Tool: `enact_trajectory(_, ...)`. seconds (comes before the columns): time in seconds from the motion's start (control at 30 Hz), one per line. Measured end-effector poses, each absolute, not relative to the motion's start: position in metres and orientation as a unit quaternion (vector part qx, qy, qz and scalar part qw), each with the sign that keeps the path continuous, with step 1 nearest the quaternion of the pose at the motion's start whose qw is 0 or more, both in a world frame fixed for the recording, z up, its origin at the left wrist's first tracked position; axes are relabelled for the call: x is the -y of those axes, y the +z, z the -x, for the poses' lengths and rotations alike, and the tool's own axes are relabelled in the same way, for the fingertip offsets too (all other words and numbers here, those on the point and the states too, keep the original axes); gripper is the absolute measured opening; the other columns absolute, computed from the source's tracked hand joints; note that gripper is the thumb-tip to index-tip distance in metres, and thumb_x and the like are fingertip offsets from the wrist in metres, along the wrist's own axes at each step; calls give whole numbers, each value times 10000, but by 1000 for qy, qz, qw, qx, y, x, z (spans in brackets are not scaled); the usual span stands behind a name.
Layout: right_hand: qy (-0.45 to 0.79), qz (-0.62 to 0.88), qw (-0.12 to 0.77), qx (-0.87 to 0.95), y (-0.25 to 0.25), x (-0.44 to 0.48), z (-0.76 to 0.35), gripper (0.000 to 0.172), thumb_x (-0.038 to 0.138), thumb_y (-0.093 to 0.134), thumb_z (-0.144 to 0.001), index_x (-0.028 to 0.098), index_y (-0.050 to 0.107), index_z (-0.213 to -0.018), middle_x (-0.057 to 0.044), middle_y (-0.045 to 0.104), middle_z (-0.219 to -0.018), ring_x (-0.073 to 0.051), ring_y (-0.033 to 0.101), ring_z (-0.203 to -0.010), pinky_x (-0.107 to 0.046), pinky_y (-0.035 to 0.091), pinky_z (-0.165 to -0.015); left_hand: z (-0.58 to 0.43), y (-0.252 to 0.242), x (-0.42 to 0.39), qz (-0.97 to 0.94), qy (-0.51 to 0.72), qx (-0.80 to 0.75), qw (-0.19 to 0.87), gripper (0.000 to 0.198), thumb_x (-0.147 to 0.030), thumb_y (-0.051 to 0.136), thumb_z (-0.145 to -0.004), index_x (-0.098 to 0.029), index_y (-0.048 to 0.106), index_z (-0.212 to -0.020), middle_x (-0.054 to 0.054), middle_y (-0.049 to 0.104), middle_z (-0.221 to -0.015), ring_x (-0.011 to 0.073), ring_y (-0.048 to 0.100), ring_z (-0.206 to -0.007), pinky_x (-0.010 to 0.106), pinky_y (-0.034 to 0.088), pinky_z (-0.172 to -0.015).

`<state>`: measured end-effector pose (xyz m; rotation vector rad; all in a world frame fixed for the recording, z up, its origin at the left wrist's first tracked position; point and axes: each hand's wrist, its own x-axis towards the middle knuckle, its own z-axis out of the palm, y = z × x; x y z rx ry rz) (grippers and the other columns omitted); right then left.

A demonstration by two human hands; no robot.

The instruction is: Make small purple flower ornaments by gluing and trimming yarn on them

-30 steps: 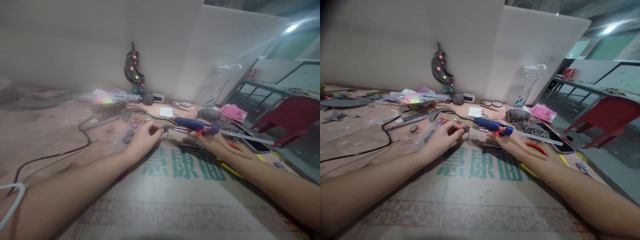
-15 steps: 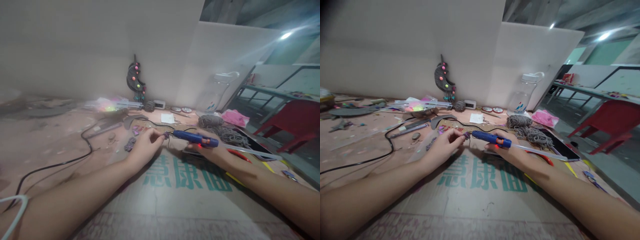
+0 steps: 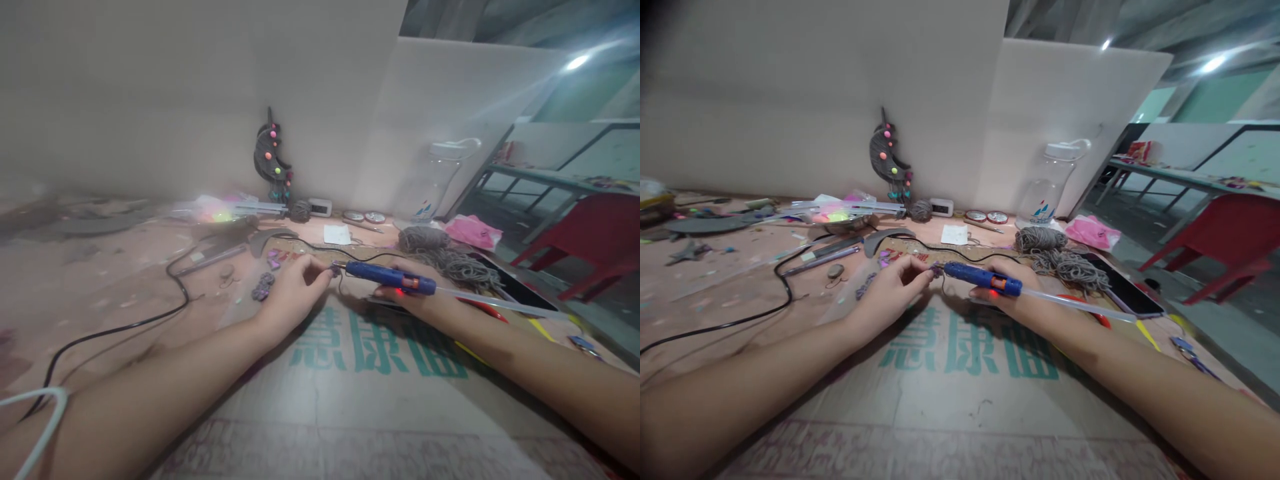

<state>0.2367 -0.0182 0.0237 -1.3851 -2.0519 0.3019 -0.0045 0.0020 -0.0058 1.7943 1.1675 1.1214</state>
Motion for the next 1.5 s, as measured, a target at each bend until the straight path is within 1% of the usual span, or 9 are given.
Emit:
enact_trajectory(0.23, 116, 527, 317, 780, 26, 21, -234, 216, 398, 728, -740, 221, 604, -741, -33, 649, -735, -196, 579, -672, -322, 434, -612, 4, -4, -1, -693, 431, -456, 355, 162, -355, 581, -875, -196, 590, -843, 17, 670, -849, 182, 602, -794, 297, 413, -710)
enact_trajectory(0.4, 110, 516, 328, 784, 22, 18, -237, 216, 408, 715, -759, 222, 605, -749, -6, 639, -700, -177, 570, -649, -300, 432, -603, 4, -5, -1, -691, 436, -451, 360, 168, -361, 589, -868, -196, 595, -841, 22, 679, -850, 184, 609, -786, 295, 422, -705)
enact_trajectory(0.57, 117, 514, 330, 783, 19, 16, -240, 232, 425, 707, -758, 212, 614, -775, -13, 662, -734, -182, 590, -678, -291, 437, -616, 4, -5, -1, -692, 435, -454, 355, 168, -359, 592, -872, -196, 595, -831, 18, 678, -838, 182, 615, -788, 296, 431, -711)
enact_trajectory(0.8, 119, 514, 330, 783, 17, 15, -241, 244, 436, 705, -761, 207, 621, -782, -11, 660, -731, -175, 581, -666, -285, 427, -611, 4, -6, -3, -694, 436, -450, 354, 179, -371, 590, -873, -195, 601, -842, 21, 683, -845, 188, 619, -788, 300, 435, -708)
enact_trajectory(1.0, 104, 510, 344, 781, 18, 16, -240, 214, 385, 734, -743, 216, 604, -730, 17, 617, -657, -148, 530, -598, -264, 397, -563, 4, -6, -2, -697, 436, -449, 349, 180, -372, 591, -868, -196, 602, -833, 27, 685, -845, 191, 618, -794, 298, 432, -700)
enact_trajectory(1.17, 120, 521, 330, 778, 16, 15, -243, 214, 409, 725, -759, 219, 631, -785, 5, 648, -717, -170, 574, -650, -284, 427, -599, 4, -6, -1, -698, 436, -448, 350, 169, -361, 589, -865, -198, 597, -820, 22, 680, -825, 185, 616, -770, 298, 436, -699)
enact_trajectory(1.33, 130, 503, 346, 781, 14, 13, -245, 212, 406, 730, -769, 216, 654, -823, -18, 698, -816, -195, 619, -740, -298, 464, -653, 4, -7, -2, -696, 443, -446, 347, 174, -368, 594, -862, -199, 611, -826, 23, 687, -826, 186, 618, -765, 298, 438, -692)
enact_trajectory(1.5, 131, 506, 358, 774, 15, 14, -244, 200, 393, 732, -764, 213, 661, -814, -28, 699, -797, -213, 632, -747, -320, 484, -665, 4, -6, -3, -694, 442, -446, 353, 175, -359, 596, -864, -189, 611, -825, 33, 693, -837, 189, 625, -782, 300, 442, -700)
